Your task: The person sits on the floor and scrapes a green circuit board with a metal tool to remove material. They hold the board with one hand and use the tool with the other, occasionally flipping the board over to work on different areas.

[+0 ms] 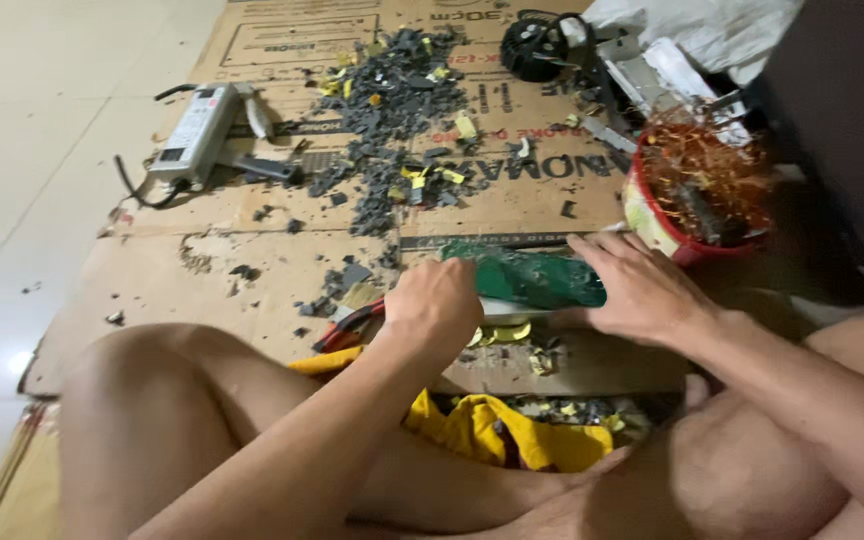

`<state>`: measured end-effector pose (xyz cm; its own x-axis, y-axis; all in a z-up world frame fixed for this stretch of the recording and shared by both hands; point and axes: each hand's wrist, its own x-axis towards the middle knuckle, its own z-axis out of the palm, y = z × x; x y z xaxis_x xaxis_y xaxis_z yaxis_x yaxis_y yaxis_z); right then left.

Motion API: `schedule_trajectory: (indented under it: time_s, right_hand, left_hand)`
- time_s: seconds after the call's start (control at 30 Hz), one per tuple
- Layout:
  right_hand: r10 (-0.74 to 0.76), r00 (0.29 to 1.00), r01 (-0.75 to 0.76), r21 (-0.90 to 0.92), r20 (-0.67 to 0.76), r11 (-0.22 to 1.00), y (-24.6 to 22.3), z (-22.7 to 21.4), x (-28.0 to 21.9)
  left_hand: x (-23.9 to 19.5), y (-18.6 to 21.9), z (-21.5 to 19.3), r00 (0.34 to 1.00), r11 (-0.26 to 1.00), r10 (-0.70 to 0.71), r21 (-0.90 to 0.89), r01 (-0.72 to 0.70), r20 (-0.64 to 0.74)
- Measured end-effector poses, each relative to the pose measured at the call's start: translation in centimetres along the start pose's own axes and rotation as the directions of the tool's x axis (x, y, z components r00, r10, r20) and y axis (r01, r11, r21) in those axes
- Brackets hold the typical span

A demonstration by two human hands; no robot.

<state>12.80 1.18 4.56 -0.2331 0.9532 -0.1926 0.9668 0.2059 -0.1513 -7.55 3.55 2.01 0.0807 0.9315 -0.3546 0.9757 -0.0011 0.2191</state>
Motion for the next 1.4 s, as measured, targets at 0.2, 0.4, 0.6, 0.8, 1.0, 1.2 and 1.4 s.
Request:
schedule_trajectory:
  time_s: [0.2,0.4,0.6,0.8,1.0,1.2,1.4]
  right_hand:
    - [-0.055,0.992,0.052,0.029,0.112,0.998,4.8,5.1,6.0]
    - [-0.208,0.97,0.215,-0.045,0.126,0.976,1.4,1.2,4.0]
    - [0.001,0.991,0.024,0.18,-0.136,0.983,3.9,4.5,3.7]
    - [0.114,0.993,-0.115,0.137,0.014,0.984,0.2,2.7,1.9]
    - [0.072,0.997,-0.068,0.172,-0.022,0.983,1.0,3.3,2.7]
    - [0.057,0.998,-0.053,0.121,-0.033,0.991,1.6,4.0,3.1]
    - [0.012,0.999,-0.004,0.145,-0.053,0.989,2.3,4.5,3.8]
  left_hand:
    - [-4.2,-2.6,-1.7,1.0,0.98,-0.015,-0.198,0.017,0.009]
    - [-5.1,-2.0,-2.5,0.999,0.967,0.037,-0.252,-0.027,0.035]
    - [-6.3,-0.3,-2.0,0.993,0.986,0.076,-0.153,-0.061,0.094]
    - [-4.5,0.2,0.1,0.988,0.989,0.148,-0.02,-0.147,0.053]
    - [-5.1,0.8,-0.2,0.987,0.989,0.143,0.024,-0.145,0.075]
    - [-4.2,0.2,0.8,0.977,0.975,0.212,0.052,-0.214,0.037]
    - [-2.2,1.2,0.7,0.983,0.978,0.182,0.101,-0.181,0.005]
